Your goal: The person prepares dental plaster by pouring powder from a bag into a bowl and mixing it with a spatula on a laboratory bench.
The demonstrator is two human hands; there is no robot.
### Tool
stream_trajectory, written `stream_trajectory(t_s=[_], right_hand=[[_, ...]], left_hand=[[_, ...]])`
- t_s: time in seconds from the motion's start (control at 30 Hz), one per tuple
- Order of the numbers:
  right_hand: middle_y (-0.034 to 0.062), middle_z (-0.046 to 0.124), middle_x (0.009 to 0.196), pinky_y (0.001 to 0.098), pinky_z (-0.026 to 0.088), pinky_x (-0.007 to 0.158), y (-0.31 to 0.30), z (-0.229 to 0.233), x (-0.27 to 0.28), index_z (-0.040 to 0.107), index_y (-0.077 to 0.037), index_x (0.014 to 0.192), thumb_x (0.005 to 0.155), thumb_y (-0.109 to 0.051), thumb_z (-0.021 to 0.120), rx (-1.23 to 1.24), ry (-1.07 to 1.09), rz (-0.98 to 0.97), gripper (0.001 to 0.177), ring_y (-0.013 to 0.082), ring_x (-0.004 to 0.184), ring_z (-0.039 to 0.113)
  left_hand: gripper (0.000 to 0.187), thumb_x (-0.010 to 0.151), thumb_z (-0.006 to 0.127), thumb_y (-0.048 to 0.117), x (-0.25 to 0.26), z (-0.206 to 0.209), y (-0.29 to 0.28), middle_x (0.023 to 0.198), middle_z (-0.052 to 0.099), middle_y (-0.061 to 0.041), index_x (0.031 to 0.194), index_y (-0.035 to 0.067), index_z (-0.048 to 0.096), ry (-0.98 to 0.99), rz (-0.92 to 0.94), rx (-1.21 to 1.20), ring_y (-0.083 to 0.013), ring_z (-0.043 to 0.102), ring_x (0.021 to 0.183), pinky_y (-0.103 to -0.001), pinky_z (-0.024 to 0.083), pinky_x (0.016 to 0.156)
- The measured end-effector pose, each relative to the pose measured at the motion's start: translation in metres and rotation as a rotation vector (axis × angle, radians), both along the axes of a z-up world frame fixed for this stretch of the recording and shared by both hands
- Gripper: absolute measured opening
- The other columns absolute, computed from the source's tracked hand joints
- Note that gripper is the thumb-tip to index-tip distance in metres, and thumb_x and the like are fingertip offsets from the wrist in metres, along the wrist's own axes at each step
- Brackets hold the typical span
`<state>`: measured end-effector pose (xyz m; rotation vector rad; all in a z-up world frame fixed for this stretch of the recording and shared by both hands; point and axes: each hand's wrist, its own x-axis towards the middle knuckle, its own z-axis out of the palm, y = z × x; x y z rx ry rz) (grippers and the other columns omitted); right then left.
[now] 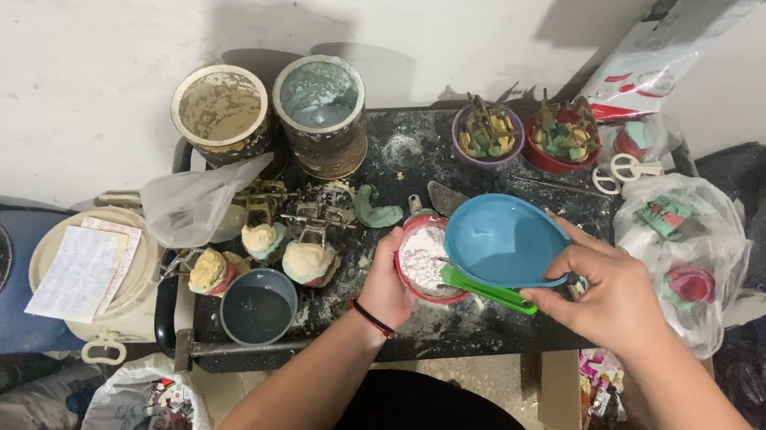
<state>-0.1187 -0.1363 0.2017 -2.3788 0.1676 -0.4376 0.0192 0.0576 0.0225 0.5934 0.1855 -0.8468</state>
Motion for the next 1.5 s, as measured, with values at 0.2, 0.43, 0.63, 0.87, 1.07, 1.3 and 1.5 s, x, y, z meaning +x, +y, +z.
stream_trajectory(t_s=[0.2,0.43,0.63,0.87,1.07,1.3,1.5], right_hand=[[0.0317,0.073,0.122,0.0545,0.056,0.098,0.001,0.002,-0.004,0.075,-0.001,0.074,0.060,-0.011,0.097,-0.042,-0.001,0.016,0.028,0.0468,0.117,0.069],[0.0300,0.073,0.124,0.0528,0.055,0.099,0.005,0.006,-0.006,0.075,-0.002,0.074,0.060,-0.013,0.097,-0.060,0.021,0.009,0.028,0.0451,0.116,0.070],[0.0295,0.074,0.123,0.0524,0.055,0.099,0.008,0.011,-0.006,0.075,-0.002,0.073,0.060,-0.011,0.097,-0.063,0.036,0.006,0.027,0.0449,0.116,0.070],[0.0264,0.078,0.101,0.0493,0.055,0.096,-0.013,-0.017,0.000,0.073,0.001,0.072,0.060,-0.005,0.097,0.170,0.033,-0.044,0.027,0.0412,0.120,0.070],[0.0281,0.074,0.097,0.0514,0.056,0.092,-0.005,-0.047,0.048,0.074,0.002,0.082,0.068,-0.009,0.097,0.317,0.029,-0.057,0.028,0.0388,0.111,0.071],[0.0321,0.071,0.111,0.0509,0.058,0.089,0.020,-0.135,0.148,0.074,0.005,0.097,0.081,-0.017,0.094,0.367,0.033,-0.159,0.034,0.0412,0.105,0.071],[0.0207,0.069,0.121,0.0492,0.060,0.090,0.023,-0.188,0.210,0.076,-0.004,0.107,0.093,-0.031,0.086,0.350,0.169,-0.254,0.031,0.0391,0.116,0.068]], left_hand=[[0.076,0.091,0.065,0.064,-0.008,0.014,0.004,0.134,0.069,-0.021,0.141,0.008,0.065,0.007,0.022,0.003,-0.0355,0.068,0.122,-0.050,0.060,0.099],[0.076,0.090,0.066,0.064,-0.009,0.011,0.005,0.134,0.069,-0.022,0.142,0.008,0.065,0.019,0.018,0.006,-0.0359,0.067,0.122,-0.050,0.060,0.100],[0.077,0.089,0.066,0.065,-0.009,0.015,0.006,0.133,0.070,-0.020,0.141,0.008,0.065,0.020,0.011,0.018,-0.0352,0.068,0.120,-0.049,0.059,0.099],[0.074,0.088,0.063,0.069,-0.015,0.035,0.010,0.124,0.075,-0.017,0.134,0.011,0.070,0.063,0.011,0.024,-0.0316,0.073,0.112,-0.047,0.063,0.093],[0.072,0.090,0.061,0.068,-0.012,0.012,0.020,0.123,0.075,-0.017,0.133,0.011,0.070,0.053,0.045,0.055,-0.0315,0.073,0.112,-0.046,0.063,0.093],[0.082,0.090,0.056,0.075,-0.015,0.005,0.044,0.134,0.070,-0.019,0.142,0.011,0.065,0.038,0.054,0.085,-0.0371,0.068,0.121,-0.049,0.059,0.098],[0.074,0.096,0.056,0.066,-0.018,-0.012,0.057,0.136,0.069,-0.017,0.145,0.011,0.062,0.084,0.146,0.064,-0.0369,0.066,0.124,-0.050,0.057,0.102]])
